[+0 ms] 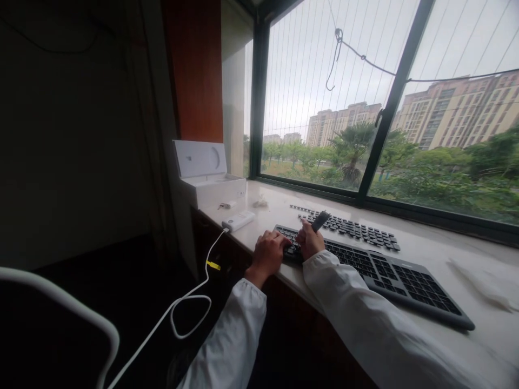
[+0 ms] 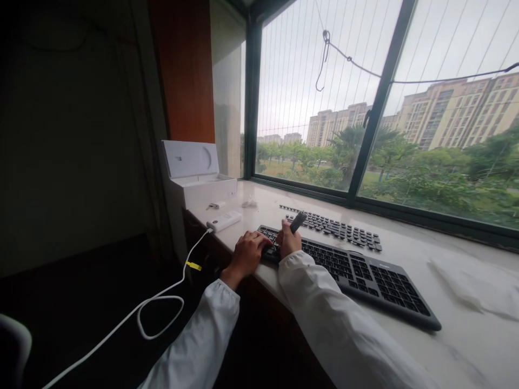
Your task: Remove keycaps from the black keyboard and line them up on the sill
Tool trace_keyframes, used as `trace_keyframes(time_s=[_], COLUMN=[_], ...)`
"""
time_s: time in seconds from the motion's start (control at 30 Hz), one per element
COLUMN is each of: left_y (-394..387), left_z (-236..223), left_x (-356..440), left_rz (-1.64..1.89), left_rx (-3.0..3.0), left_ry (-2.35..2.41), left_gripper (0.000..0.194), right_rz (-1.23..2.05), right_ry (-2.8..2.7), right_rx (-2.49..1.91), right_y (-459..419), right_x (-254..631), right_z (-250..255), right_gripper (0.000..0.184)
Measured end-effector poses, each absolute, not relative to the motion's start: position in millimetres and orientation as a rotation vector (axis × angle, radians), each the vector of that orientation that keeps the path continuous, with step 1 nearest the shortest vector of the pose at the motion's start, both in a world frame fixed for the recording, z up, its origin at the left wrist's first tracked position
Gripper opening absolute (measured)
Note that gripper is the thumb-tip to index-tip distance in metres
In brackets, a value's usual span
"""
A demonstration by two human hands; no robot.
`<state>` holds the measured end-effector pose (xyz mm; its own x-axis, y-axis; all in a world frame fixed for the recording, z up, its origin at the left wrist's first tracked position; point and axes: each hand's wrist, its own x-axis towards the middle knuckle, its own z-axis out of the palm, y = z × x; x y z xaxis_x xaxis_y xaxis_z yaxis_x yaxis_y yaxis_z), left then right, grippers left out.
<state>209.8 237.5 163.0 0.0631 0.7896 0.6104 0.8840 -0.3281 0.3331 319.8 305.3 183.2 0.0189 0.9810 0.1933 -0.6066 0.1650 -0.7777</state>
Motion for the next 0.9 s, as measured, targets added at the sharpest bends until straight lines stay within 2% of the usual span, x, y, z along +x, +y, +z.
trace_keyframes(time_s=[0.53, 0.9], left_y=[239, 239], left_z=[161, 161], left_x=[210, 208], left_rz=[-1.142, -1.117], left_rx=[-2.174, -2.207], left_ry=[-1.721, -1.735], left_gripper=[0.028, 0.024], right_rz=[1.006, 1.021], right_ry=[-1.093, -1.056], right_rx=[-0.878, -0.934], right_y=[310, 323], right_x=[309, 310], right_z=[169, 170], right_gripper=[0.038, 0.037])
